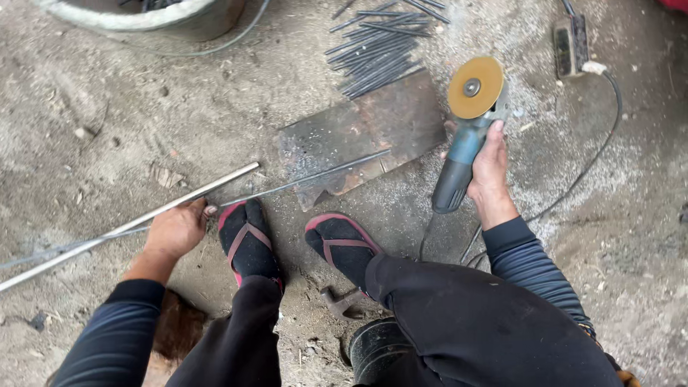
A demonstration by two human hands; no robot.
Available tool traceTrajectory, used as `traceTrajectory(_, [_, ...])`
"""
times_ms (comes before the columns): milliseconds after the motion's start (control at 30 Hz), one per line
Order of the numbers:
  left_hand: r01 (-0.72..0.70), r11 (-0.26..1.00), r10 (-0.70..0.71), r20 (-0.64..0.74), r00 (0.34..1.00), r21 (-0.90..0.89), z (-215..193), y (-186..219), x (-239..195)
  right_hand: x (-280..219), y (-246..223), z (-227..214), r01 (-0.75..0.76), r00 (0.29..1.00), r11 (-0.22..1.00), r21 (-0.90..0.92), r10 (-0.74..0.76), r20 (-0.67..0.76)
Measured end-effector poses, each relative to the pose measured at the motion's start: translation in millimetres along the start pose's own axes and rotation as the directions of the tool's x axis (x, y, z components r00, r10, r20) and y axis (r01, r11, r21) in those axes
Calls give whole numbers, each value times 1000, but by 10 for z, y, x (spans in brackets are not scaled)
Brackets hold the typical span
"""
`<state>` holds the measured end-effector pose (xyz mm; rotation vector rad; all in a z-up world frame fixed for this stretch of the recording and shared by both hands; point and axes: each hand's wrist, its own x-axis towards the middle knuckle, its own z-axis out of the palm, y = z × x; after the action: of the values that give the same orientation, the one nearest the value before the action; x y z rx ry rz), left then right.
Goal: The person uses an angle grinder to cut multiple metal rods into short segments. The cut pieces are placed into a nearby bucket while the person repeatedly positions new rods for cutting.
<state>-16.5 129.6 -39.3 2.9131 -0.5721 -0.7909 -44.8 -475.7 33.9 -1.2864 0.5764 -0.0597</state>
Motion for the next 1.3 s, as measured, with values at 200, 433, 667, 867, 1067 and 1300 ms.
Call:
traceTrajectory(200, [51, 999, -51, 135, 990, 4, -246, 644, 207, -376, 137, -186, -91, 990, 996, 26, 93, -109])
traceTrajectory(433, [14, 996, -5, 99, 995, -86, -419, 1124, 327, -373, 219, -370, -167, 968, 979, 115, 186, -171])
traceTrajectory(667, [-43, 994, 54, 109, 993, -102, -401, 1163, 384, 159, 415, -378, -190, 977, 930, 315, 212, -36])
traceTrajectory(867, [3, 996, 12, 181, 983, -84, -527, 1129, 435, 159, 488, -393, -261, 950, 949, 178, 285, -129])
traceTrajectory(1067, [2, 1000, 1, 320, 948, -10, -640, 1167, 489, 47, 494, -434, -220, 962, 947, 235, 250, -108])
traceTrajectory(1300, [32, 997, -13, 283, 959, -65, -555, 1196, 540, -147, 442, -528, -219, 962, 950, 223, 248, -113])
